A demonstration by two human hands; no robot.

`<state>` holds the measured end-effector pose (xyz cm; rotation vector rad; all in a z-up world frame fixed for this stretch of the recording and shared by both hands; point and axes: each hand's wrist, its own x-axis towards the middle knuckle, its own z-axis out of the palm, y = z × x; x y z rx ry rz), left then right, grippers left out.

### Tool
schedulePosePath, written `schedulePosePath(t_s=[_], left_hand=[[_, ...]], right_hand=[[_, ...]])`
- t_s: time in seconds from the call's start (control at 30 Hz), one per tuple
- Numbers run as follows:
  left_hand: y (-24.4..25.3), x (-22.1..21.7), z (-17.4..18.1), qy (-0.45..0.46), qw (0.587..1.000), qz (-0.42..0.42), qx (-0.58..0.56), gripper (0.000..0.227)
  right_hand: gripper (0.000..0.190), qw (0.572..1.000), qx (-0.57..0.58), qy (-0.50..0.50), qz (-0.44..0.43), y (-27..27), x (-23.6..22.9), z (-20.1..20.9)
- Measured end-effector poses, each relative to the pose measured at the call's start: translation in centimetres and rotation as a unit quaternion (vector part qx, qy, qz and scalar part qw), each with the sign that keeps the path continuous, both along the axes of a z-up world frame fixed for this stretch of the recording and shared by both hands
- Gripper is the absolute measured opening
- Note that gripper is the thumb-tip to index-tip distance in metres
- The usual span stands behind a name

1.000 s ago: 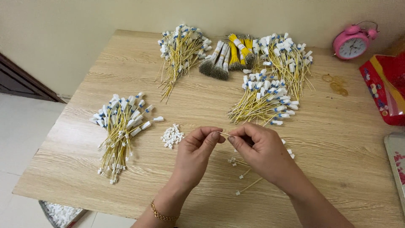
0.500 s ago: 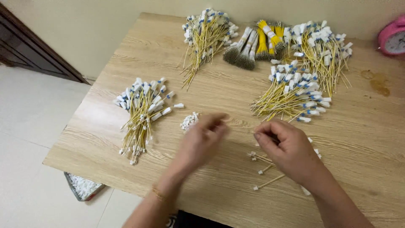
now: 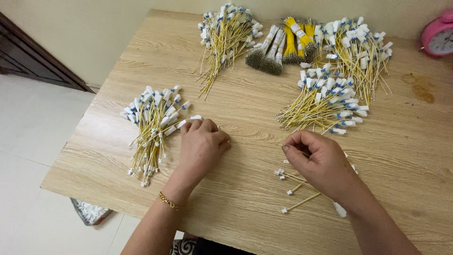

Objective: Assemble thin electronic wires by attaching small plastic connectors to the metal ends.

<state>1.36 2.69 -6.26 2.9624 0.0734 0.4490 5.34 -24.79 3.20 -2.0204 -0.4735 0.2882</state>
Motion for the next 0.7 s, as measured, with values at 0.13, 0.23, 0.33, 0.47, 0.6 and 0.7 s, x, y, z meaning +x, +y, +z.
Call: schedulePosePath(t_s=[0.13,0.23,0.33,0.47,0.6,0.7], left_hand=[[-0.6,0.0,0.3,-0.03,0.999,-0.011,0.006,0.013],[-1.3,0.0,1.0,-0.069,0.997,-0.022,-0.011,0.012],[-2.1,-0.4,2.5,-0.09,0.988,-0.059,-0.112,0.013],[-2.7,-0.2,2.4,-0.065,0.983,-0.047,-0.167,0.011],[-2.9,-0.3,2.5,-0.05,0.983,-0.041,-0.171,0.011],[-2.9,-0.3,2.3,-0.083,0.982,-0.055,-0.16,0.011]], right_hand=[[0.006,1.0,0.027,0.01,-0.005,0.0,-0.3,0.1],[0.007,0.999,0.029,0.018,0.003,-0.2,-0.1,-0.1],[0.008,0.998,0.04,0.044,0.009,-0.5,0.0,-0.1],[0.006,0.998,0.034,0.044,-0.004,-0.8,-0.3,0.3],[0.006,0.998,0.039,0.042,-0.011,-1.1,-0.5,0.5],[0.006,0.998,0.041,0.048,-0.012,-1.0,-0.5,0.7]])
